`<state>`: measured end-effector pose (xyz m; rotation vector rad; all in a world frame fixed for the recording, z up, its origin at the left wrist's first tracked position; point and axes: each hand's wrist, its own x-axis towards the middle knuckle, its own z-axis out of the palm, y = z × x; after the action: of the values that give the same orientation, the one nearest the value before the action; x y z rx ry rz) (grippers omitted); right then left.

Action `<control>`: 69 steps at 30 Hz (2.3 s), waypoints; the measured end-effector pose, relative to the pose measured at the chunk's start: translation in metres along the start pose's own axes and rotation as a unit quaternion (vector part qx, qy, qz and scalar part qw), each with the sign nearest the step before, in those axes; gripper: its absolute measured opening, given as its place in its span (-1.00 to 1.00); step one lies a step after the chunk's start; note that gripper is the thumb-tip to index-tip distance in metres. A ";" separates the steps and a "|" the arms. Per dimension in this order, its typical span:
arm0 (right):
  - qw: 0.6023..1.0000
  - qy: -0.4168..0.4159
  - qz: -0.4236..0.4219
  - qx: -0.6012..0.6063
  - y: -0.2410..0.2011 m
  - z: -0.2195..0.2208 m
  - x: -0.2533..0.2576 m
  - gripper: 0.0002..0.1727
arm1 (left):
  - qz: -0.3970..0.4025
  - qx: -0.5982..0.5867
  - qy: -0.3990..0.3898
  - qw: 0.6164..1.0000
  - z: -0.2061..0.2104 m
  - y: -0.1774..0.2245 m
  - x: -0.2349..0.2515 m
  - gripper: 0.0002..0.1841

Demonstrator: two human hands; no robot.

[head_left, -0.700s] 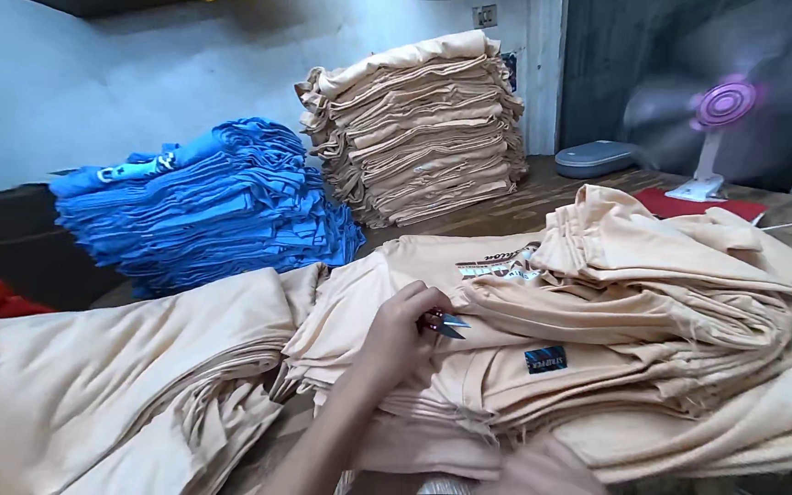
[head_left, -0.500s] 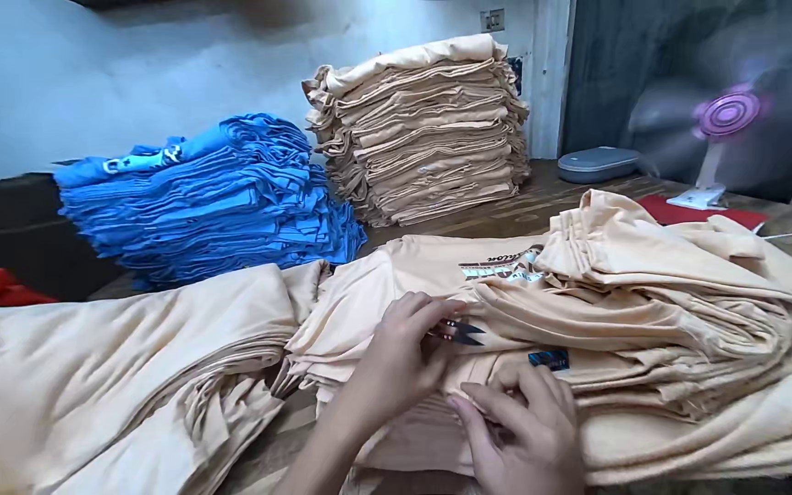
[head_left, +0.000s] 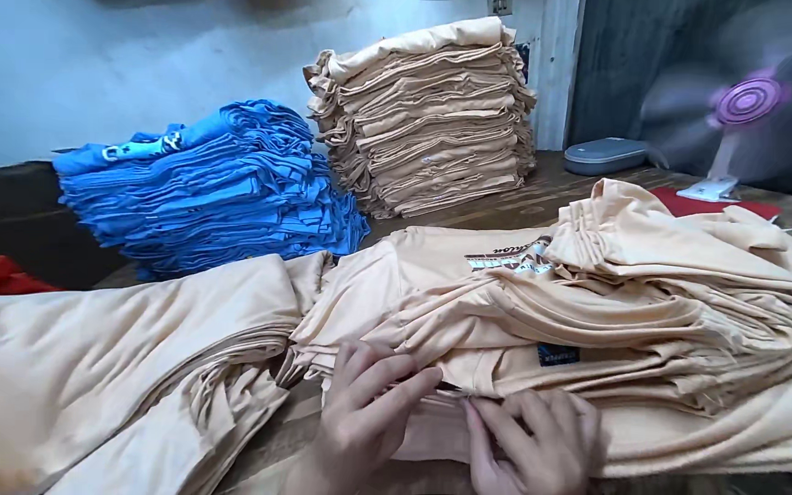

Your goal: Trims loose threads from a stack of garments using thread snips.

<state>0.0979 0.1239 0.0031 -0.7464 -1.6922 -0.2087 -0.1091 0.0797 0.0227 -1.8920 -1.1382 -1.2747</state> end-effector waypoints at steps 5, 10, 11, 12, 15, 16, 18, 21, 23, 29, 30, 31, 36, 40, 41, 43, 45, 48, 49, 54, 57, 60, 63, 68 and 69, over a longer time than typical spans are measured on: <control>0.992 -0.006 0.017 0.124 -0.003 -0.017 -0.008 -0.91 | 0.009 -0.011 0.011 1.000 0.008 0.008 -0.005 -0.74; 0.987 -0.024 0.004 0.159 0.000 -0.020 -0.008 -0.93 | 0.020 -0.024 0.000 1.000 0.017 0.013 -0.002 -0.75; 0.986 -0.030 -0.002 0.164 0.003 -0.024 -0.008 -0.90 | 0.021 -0.023 0.000 1.000 0.016 0.014 -0.001 -0.76; 0.987 -0.036 -0.003 0.157 0.006 -0.029 -0.006 -0.80 | 0.019 -0.021 0.000 1.000 0.014 0.014 0.001 -0.75; 0.996 -0.043 0.046 0.065 0.011 -0.044 0.006 -0.68 | -0.031 -0.044 -0.023 0.998 0.007 0.016 0.008 -0.77; 0.996 -0.056 0.066 0.035 0.010 -0.044 0.013 -0.63 | -0.066 -0.058 -0.040 0.995 0.005 0.020 0.013 -0.74; 0.992 -0.106 0.067 0.000 0.007 -0.035 0.026 -0.63 | -0.147 -0.079 -0.057 0.984 0.005 0.029 0.025 -0.72; 0.995 -0.066 -0.009 0.077 0.001 -0.018 0.021 -0.94 | -0.312 -0.111 -0.145 0.933 0.006 0.043 0.045 -0.76; 0.990 -0.017 -0.051 0.132 0.002 -0.008 0.015 -0.98 | -0.402 -0.201 -0.253 0.857 0.004 0.044 0.062 -0.81; 0.913 0.001 0.208 0.352 0.012 -0.009 0.029 -0.95 | -0.443 -0.330 -0.165 0.817 0.010 0.044 0.062 -0.92; 0.898 0.000 0.234 0.373 0.011 -0.010 0.031 -0.95 | -0.424 -0.288 -0.168 0.842 0.009 0.046 0.062 -0.90; 0.886 0.002 0.247 0.391 0.011 -0.011 0.031 -0.94 | -0.392 -0.223 -0.168 0.876 0.008 0.047 0.062 -0.82; 0.876 0.030 0.247 0.413 0.010 -0.008 0.028 -0.89 | -0.176 0.036 -0.160 0.971 -0.004 0.050 0.077 -0.75; 0.895 0.032 0.201 0.397 0.008 -0.007 0.022 -0.91 | -0.097 0.080 -0.181 0.975 -0.004 0.061 0.082 -0.86; 0.897 0.034 0.190 0.398 0.007 -0.007 0.019 -0.91 | -0.089 0.093 -0.177 0.976 -0.002 0.061 0.080 -0.88; 0.901 0.023 0.173 0.398 0.008 -0.008 0.014 -0.88 | -0.092 0.110 -0.163 0.976 -0.002 0.060 0.075 -0.87; 0.910 -0.004 0.177 0.375 0.009 -0.010 0.013 -0.83 | -0.114 0.102 -0.151 0.977 -0.007 0.055 0.072 -0.84; 0.928 -0.079 0.205 0.300 0.004 -0.015 0.024 -0.64 | -0.156 0.080 -0.127 0.976 -0.017 0.044 0.070 -0.74; 0.933 -0.095 0.209 0.278 0.001 -0.014 0.028 -0.66 | -0.165 0.081 -0.124 0.975 -0.019 0.041 0.069 -0.71; 0.904 0.001 0.231 0.360 0.003 -0.004 0.023 -0.95 | -0.154 0.079 -0.136 0.975 -0.022 0.040 0.066 -0.80; 0.870 0.027 0.260 0.417 0.006 -0.007 0.018 -0.96 | -0.140 0.069 -0.153 0.976 -0.019 0.051 0.066 -0.78; 0.869 0.038 0.262 0.418 0.003 -0.006 0.018 -0.96 | -0.106 0.062 -0.172 0.977 -0.005 0.057 0.066 -0.79; 0.872 0.039 0.245 0.423 0.004 -0.004 0.017 -0.93 | -0.096 0.078 -0.176 0.977 0.002 0.055 0.064 -0.84; 0.921 -0.023 0.127 0.368 0.020 -0.024 0.002 -0.78 | -0.101 -0.010 -0.218 0.971 -0.006 0.035 0.066 -0.62; 0.951 -0.044 0.087 0.294 0.022 -0.027 -0.003 -0.78 | -0.093 -0.052 -0.247 0.963 -0.003 0.029 0.064 -0.49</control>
<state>0.1324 0.1259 0.0025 -0.4518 -1.6397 0.4446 -0.0728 0.0846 0.0834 -2.3049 -1.5561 -0.9943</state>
